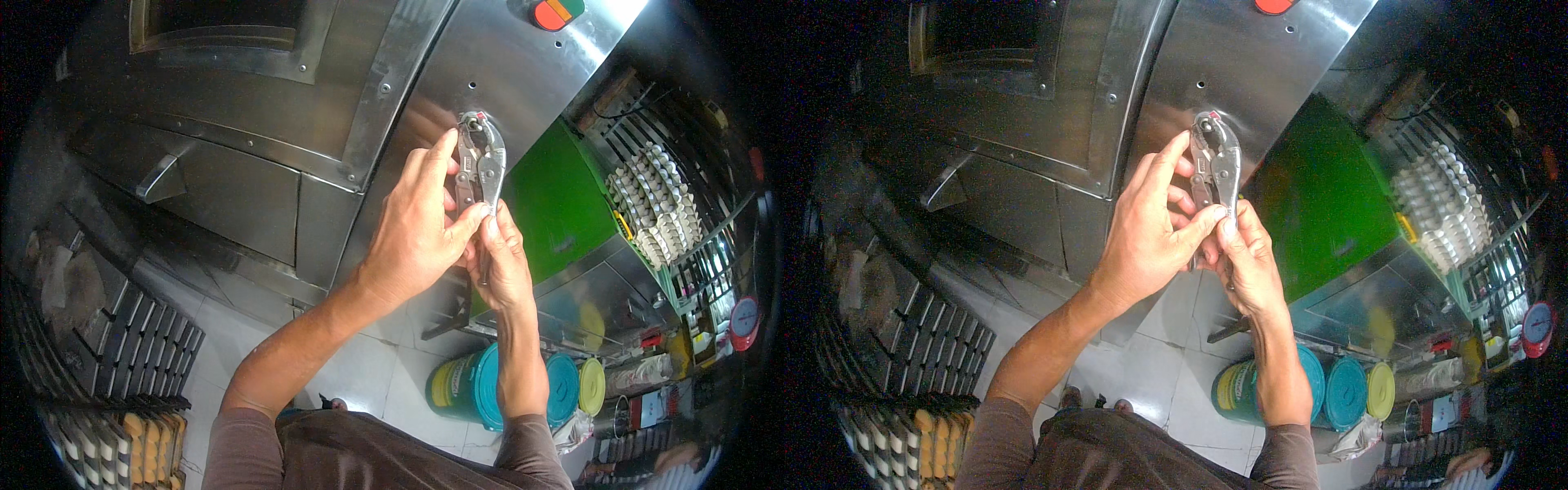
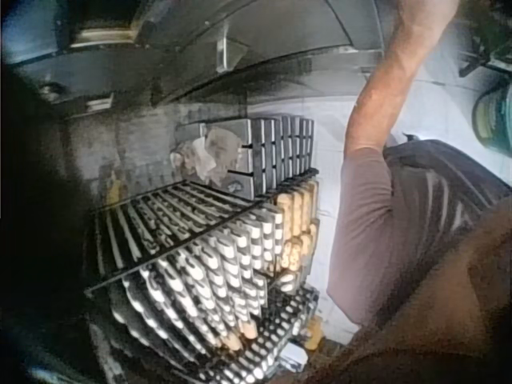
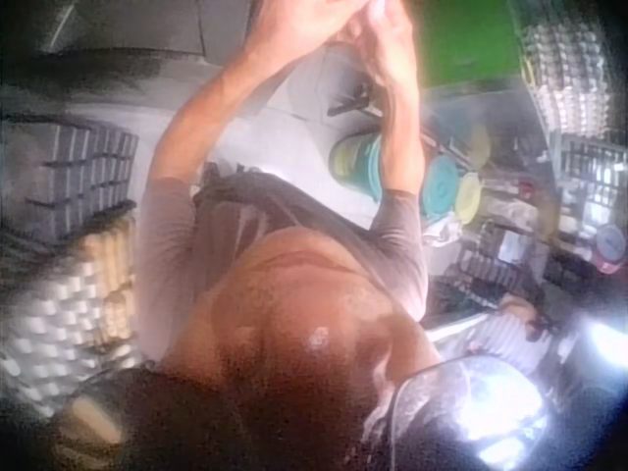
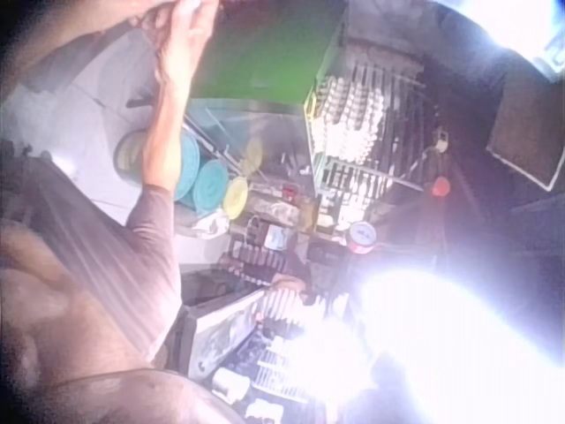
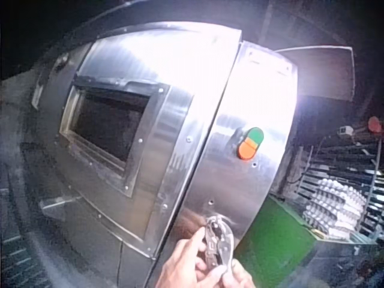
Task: The person uses locking pliers to grip and turn a bolt on a metal oven. The person opens and closes the oven door, adjusts the bolt again with the pliers, and then walks to a container to pick up a cloth.
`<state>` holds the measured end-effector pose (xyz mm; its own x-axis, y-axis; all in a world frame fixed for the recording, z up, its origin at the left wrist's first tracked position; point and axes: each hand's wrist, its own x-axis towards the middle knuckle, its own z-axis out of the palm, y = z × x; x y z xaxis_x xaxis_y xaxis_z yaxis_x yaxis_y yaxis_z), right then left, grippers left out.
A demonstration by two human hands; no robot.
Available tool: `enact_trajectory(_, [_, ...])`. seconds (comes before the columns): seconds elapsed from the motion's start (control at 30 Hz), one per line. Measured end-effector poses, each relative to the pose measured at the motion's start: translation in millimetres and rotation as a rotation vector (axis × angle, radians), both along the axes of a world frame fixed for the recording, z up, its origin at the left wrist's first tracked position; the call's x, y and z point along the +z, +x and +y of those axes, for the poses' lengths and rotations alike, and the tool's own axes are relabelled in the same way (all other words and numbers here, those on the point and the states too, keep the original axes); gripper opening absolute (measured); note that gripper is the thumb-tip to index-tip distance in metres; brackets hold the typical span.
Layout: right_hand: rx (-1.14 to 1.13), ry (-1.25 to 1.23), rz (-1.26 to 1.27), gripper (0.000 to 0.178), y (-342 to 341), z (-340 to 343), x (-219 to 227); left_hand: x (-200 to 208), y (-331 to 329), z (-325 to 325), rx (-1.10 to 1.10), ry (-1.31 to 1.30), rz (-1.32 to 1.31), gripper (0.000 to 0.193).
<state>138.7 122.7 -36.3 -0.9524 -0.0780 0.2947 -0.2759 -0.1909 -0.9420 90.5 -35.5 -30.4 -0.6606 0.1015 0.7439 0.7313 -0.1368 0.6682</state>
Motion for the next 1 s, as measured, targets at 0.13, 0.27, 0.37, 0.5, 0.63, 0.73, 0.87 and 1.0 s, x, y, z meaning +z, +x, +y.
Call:
enact_trajectory(0.13, [-0.032, 0.043, -0.007, 0.028, 3.1, -0.5, 10.3, 3.6, -3.5, -1.1, -0.031, -0.003, 0.001, 0.081])
enact_trajectory(0.27, [-0.027, 0.068, 0.004, 0.028, 1.4, 3.1, 9.7, 4.6, -5.0, -1.3, -0.044, -0.008, 0.003, 0.083])
enact_trajectory(0.37, [-0.035, 0.063, 0.014, 0.029, 1.0, 0.6, 8.6, 7.8, -2.8, -3.7, -0.068, -0.031, -0.018, 0.082])
enact_trajectory(0.5, [-0.115, 0.053, 0.000, 0.030, -0.3, -9.3, 5.8, 3.0, -8.2, -4.3, 0.053, -0.113, 0.127, 0.080])
enact_trajectory(0.63, [-0.085, 0.037, 0.022, 0.029, -2.4, -8.3, 0.8, 3.0, -7.5, -5.8, 0.055, -0.115, 0.146, 0.081])
enact_trajectory(0.73, [-0.027, 0.009, 0.037, 0.030, -5.1, -3.4, -4.3, 2.6, -6.5, -5.4, 0.065, -0.108, 0.142, 0.085])
enact_trajectory(0.87, [-0.027, 0.022, 0.054, 0.031, -8.7, 4.1, -11.0, 4.2, -5.4, -5.1, 0.068, -0.146, 0.126, 0.085])
enact_trajectory(1.0, [-0.117, -0.024, 0.020, 0.029, -4.8, -20.8, -1.6, 5.3, -4.8, -11.3, 0.091, -0.189, 0.144, 0.084])
